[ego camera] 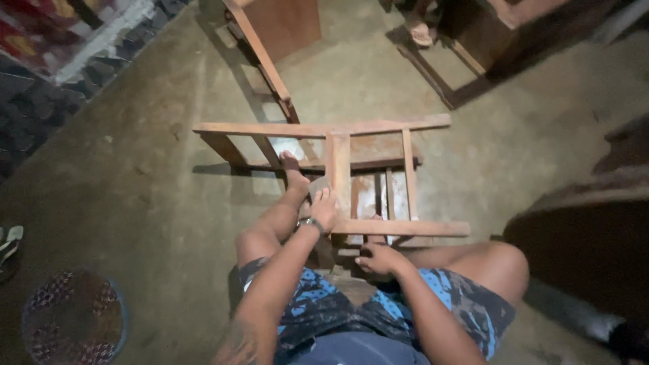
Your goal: The person sands the wooden surfaces of a small stool using a piece of sandpaper held in their hand, moving it back and forth over the legs and frame.
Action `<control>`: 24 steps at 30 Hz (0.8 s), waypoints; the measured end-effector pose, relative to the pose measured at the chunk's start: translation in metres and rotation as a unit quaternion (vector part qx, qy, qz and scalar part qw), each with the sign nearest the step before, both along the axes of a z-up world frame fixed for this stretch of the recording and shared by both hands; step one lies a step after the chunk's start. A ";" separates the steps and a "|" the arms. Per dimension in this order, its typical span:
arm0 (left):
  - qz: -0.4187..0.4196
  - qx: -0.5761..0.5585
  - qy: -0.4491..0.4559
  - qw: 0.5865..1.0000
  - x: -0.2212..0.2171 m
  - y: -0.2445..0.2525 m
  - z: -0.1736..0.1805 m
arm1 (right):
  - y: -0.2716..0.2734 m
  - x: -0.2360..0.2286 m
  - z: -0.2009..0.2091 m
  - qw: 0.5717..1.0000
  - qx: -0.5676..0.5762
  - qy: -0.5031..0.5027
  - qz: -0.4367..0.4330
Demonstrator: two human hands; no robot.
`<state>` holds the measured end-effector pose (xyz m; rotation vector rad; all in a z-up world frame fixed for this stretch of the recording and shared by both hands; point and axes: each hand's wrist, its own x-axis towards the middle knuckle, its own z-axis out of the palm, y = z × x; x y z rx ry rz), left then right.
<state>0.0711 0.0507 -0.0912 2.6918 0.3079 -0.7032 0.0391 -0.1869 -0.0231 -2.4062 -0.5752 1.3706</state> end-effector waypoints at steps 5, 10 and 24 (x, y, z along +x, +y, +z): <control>-0.032 -0.021 0.059 0.998 -0.097 -0.035 0.061 | 0.012 -0.003 0.013 0.999 0.012 -0.011 0.030; -0.038 -0.015 0.087 0.995 -0.095 -0.038 0.084 | 0.011 -0.007 0.042 1.000 0.008 -0.010 0.021; -0.023 0.059 -0.130 0.990 0.053 0.019 -0.068 | -0.006 -0.005 0.012 1.000 -0.012 -0.016 -0.015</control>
